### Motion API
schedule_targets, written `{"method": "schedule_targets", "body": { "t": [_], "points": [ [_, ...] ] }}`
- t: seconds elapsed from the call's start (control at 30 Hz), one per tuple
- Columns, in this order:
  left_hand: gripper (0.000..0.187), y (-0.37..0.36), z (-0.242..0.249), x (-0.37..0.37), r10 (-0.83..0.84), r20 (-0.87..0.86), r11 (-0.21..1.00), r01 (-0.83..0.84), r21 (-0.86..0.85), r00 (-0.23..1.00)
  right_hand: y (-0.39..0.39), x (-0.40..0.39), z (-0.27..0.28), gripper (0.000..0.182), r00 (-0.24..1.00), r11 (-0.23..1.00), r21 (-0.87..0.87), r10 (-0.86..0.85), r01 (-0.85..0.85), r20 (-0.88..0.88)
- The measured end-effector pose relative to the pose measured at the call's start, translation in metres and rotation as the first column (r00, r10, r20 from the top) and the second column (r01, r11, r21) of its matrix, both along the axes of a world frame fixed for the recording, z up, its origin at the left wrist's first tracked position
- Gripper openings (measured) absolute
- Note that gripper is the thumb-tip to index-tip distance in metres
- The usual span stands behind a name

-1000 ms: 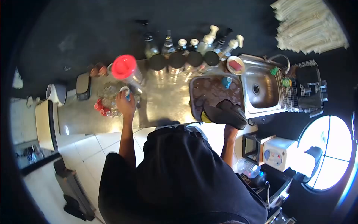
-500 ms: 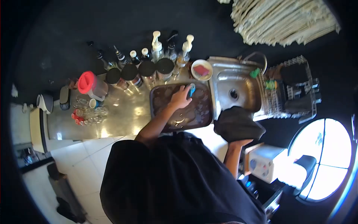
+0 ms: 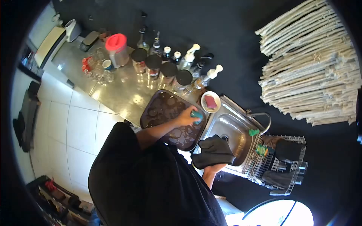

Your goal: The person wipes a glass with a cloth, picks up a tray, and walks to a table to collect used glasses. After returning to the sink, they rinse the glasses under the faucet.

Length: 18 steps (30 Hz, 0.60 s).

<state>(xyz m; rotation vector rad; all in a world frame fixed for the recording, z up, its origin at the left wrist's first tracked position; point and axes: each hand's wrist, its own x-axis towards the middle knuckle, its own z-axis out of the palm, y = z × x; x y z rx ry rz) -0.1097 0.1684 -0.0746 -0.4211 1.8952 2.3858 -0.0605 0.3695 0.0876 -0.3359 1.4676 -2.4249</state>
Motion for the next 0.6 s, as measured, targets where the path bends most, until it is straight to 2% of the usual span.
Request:
{"method": "schedule_targets", "body": {
  "t": [0.03, 0.07, 0.1, 0.13, 0.17, 0.2, 0.23, 0.27, 0.3, 0.33, 0.37, 0.4, 0.43, 0.47, 0.5, 0.53, 0.57, 0.6],
  "points": [
    [0.039, 0.001, 0.034, 0.011, -0.077, 0.020, 0.988, 0.074, 0.137, 0.997, 0.002, -0.003, -0.019, 0.036, 1.000, 1.000, -0.009, 0.028, -0.028, 0.004],
    [0.041, 0.005, 0.057, 0.022, -0.115, 0.027, 0.961, 0.104, 0.256, 0.993, 0.000, -0.004, -0.040, 0.041, 0.969, 0.990, -0.044, -0.119, 0.132, 0.217],
    [0.043, 0.008, 0.081, 0.032, -0.174, 0.020, 0.927, 0.157, 0.341, 0.985, -0.005, -0.002, -0.052, 0.047, 0.871, 0.957, -0.037, -0.246, 0.289, 0.425],
    [0.040, 0.013, 0.106, 0.042, -0.191, 0.026, 0.917, 0.169, 0.360, 0.981, -0.012, 0.002, -0.056, 0.052, 0.939, 0.987, 0.074, -0.156, 0.140, 0.306],
    [0.039, 0.017, 0.121, 0.051, -0.212, 0.031, 0.906, 0.185, 0.382, 0.977, -0.015, 0.003, -0.073, 0.054, 0.953, 0.994, 0.095, -0.073, 0.047, 0.293],
    [0.039, 0.011, 0.125, 0.052, -0.189, 0.039, 0.914, 0.161, 0.373, 0.981, -0.016, 0.001, -0.086, 0.054, 0.953, 0.996, 0.084, -0.047, 0.023, 0.299],
    [0.039, 0.004, 0.131, 0.053, -0.205, 0.115, 0.899, 0.141, 0.415, 0.972, -0.025, 0.001, -0.085, 0.053, 0.984, 0.975, 0.161, 0.139, -0.155, 0.111],
    [0.041, -0.005, 0.138, 0.055, -0.225, 0.185, 0.881, 0.118, 0.458, 0.957, -0.034, 0.000, -0.084, 0.053, 0.941, 0.915, 0.265, 0.332, -0.304, -0.069],
    [0.044, -0.018, 0.145, 0.059, -0.291, 0.181, 0.852, 0.168, 0.496, 0.940, -0.047, -0.005, -0.082, 0.049, 0.930, 0.908, 0.256, 0.361, -0.333, -0.071],
    [0.043, -0.022, 0.136, 0.062, -0.225, 0.154, 0.902, 0.146, 0.406, 0.962, -0.055, -0.004, -0.052, 0.043, 0.801, 0.821, 0.560, 0.404, -0.106, -0.441],
    [0.043, -0.024, 0.127, 0.065, -0.166, 0.122, 0.941, 0.121, 0.315, 0.978, -0.058, -0.001, -0.026, 0.037, 0.515, 0.684, 0.690, 0.513, 0.237, -0.687],
    [0.043, -0.023, 0.127, 0.070, -0.163, 0.131, 0.942, 0.115, 0.315, 0.978, -0.061, -0.001, -0.045, 0.038, 0.812, 0.744, 0.669, 0.387, 0.005, -0.437],
    [0.043, -0.025, 0.130, 0.074, -0.075, -0.148, 0.997, 0.075, -0.005, 0.986, -0.042, -0.005, -0.065, 0.048, 0.848, 0.652, 0.680, 0.523, -0.336, -0.083],
    [0.043, -0.028, 0.135, 0.079, -0.087, -0.426, 0.951, -0.052, -0.304, 0.900, -0.047, -0.004, -0.071, 0.050, 0.929, 0.865, 0.346, 0.366, -0.364, 0.062],
    [0.043, -0.031, 0.153, 0.087, -0.102, -0.418, 0.947, -0.040, -0.319, 0.903, -0.062, -0.001, -0.058, 0.052, 0.934, 0.967, -0.024, 0.250, -0.253, 0.257],
    [0.042, -0.030, 0.172, 0.096, -0.173, -0.486, 0.826, -0.142, -0.545, 0.857, -0.066, -0.003, -0.035, 0.051, 0.826, 0.815, -0.513, 0.470, -0.270, 0.312],
    [0.042, -0.028, 0.186, 0.103, -0.258, -0.533, 0.653, -0.261, -0.711, 0.806, -0.066, -0.002, -0.031, 0.051, 0.786, 0.757, -0.589, 0.535, -0.282, 0.311],
    [0.039, -0.028, 0.188, 0.109, -0.316, -0.537, 0.566, -0.299, -0.769, 0.782, -0.069, 0.002, -0.032, 0.051, 0.769, 0.763, -0.612, 0.514, -0.207, 0.380]
  ]
}}
